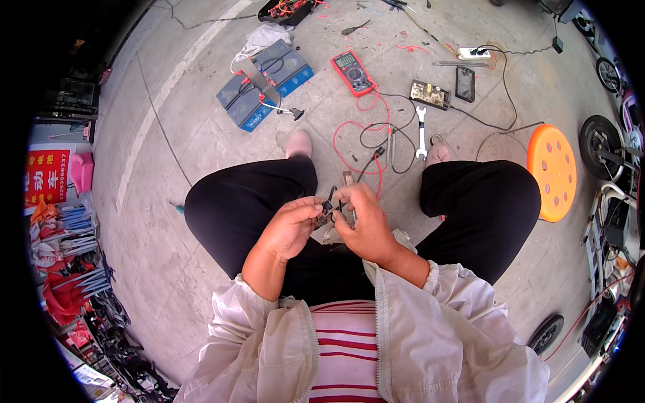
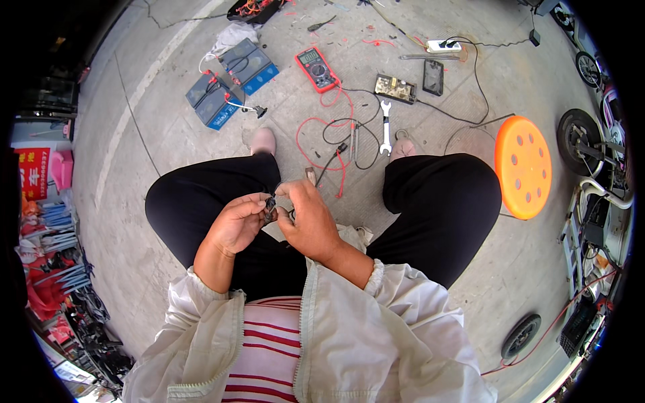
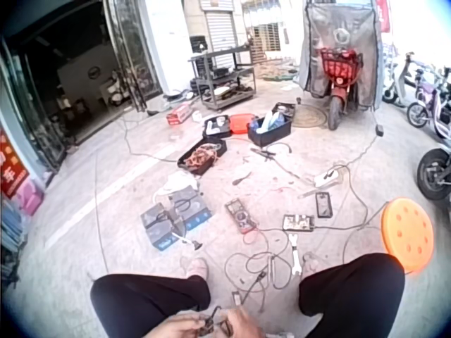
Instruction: The person sits on the floor and uses a multimeter to test a small electronic component. They then use pliers to strip the insulation from a wire and continue working on the component.
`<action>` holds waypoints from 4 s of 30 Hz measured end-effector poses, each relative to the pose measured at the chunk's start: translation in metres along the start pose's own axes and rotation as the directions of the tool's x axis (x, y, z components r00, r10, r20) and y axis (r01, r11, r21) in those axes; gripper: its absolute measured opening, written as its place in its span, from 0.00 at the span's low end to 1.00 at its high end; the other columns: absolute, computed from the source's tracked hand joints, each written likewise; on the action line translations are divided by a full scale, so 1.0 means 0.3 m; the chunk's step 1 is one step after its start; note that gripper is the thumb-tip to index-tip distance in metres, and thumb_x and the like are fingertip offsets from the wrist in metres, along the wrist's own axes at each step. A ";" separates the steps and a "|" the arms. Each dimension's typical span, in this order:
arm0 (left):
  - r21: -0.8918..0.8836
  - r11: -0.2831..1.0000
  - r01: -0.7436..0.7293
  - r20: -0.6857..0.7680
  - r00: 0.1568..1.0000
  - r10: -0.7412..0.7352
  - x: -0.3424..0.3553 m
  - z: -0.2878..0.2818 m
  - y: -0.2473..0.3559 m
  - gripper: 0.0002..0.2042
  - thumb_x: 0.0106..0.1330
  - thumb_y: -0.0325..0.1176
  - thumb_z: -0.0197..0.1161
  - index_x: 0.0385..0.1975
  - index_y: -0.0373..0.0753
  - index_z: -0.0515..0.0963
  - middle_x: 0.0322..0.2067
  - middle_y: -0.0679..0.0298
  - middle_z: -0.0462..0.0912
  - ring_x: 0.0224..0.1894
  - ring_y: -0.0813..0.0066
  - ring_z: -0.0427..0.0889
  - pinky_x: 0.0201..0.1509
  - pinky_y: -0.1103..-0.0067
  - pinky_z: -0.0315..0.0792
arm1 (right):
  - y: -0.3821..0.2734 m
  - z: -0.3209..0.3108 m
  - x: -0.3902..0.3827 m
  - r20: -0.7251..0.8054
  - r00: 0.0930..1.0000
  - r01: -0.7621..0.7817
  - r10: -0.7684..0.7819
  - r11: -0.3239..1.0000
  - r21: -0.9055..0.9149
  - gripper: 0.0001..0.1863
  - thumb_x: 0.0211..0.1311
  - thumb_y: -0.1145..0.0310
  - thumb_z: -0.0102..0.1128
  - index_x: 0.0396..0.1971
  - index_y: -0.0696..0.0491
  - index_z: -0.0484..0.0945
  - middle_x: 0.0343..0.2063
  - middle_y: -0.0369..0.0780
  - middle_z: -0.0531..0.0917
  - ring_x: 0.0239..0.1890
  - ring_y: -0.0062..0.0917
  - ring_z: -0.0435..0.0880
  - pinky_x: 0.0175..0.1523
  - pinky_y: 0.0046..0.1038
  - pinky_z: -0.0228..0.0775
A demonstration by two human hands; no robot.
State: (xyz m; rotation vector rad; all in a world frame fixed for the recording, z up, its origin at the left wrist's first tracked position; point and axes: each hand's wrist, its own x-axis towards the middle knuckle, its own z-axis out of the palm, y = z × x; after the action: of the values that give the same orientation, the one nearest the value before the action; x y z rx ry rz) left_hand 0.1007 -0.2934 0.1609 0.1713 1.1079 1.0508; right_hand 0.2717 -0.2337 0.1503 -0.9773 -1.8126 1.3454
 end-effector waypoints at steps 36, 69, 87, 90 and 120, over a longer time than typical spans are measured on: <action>0.536 0.842 -0.061 0.045 0.998 0.043 -0.018 -0.011 0.008 0.06 0.67 0.31 0.61 0.32 0.34 0.77 0.29 0.70 0.78 0.31 0.83 0.71 0.36 0.84 0.64 | 0.019 -0.027 -0.005 0.136 0.991 -0.012 0.004 0.999 0.052 0.03 0.61 0.74 0.59 0.33 0.57 0.76 0.29 0.41 0.80 0.34 0.27 0.79 0.40 0.26 0.70; 0.932 -0.205 -0.300 0.363 0.763 0.535 -0.048 0.071 -0.032 0.07 0.52 0.21 0.63 0.32 0.35 0.77 0.30 0.57 0.76 0.34 0.54 0.78 0.39 0.67 0.74 | 0.048 -0.042 0.006 0.271 0.961 0.077 -0.051 0.993 -0.087 0.14 0.51 0.79 0.61 0.35 0.58 0.66 0.28 0.45 0.78 0.35 0.41 0.78 0.42 0.37 0.69; 0.196 0.978 0.069 0.049 0.996 -0.080 -0.049 0.001 0.049 0.09 0.68 0.35 0.61 0.37 0.35 0.78 0.31 0.71 0.77 0.34 0.84 0.71 0.42 0.86 0.67 | 0.042 -0.035 0.002 0.132 0.991 0.022 -0.027 0.999 0.044 0.14 0.56 0.79 0.57 0.44 0.57 0.71 0.43 0.45 0.73 0.40 0.31 0.77 0.47 0.30 0.70; 0.087 0.992 0.088 0.024 0.996 -0.090 -0.048 0.000 0.058 0.11 0.67 0.39 0.63 0.36 0.36 0.78 0.30 0.71 0.77 0.33 0.84 0.71 0.40 0.85 0.67 | 0.055 -0.026 -0.014 0.153 0.987 -0.062 0.050 0.996 0.069 0.11 0.57 0.79 0.57 0.41 0.59 0.72 0.38 0.44 0.76 0.36 0.29 0.78 0.45 0.29 0.71; 0.148 0.988 -0.046 -0.003 0.999 0.047 -0.015 -0.019 0.002 0.06 0.63 0.31 0.67 0.28 0.38 0.77 0.26 0.68 0.79 0.29 0.83 0.74 0.37 0.85 0.67 | 0.067 0.009 -0.026 0.451 0.863 -0.477 0.227 0.658 0.583 0.10 0.65 0.74 0.55 0.44 0.60 0.75 0.35 0.36 0.81 0.36 0.15 0.78 0.42 0.19 0.71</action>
State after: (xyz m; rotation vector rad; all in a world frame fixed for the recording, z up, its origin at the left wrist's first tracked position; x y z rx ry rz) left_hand 0.0955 -0.2986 0.1613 0.3135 1.1935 1.0112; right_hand 0.2768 -0.2377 0.1295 -0.7250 -1.1574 2.3405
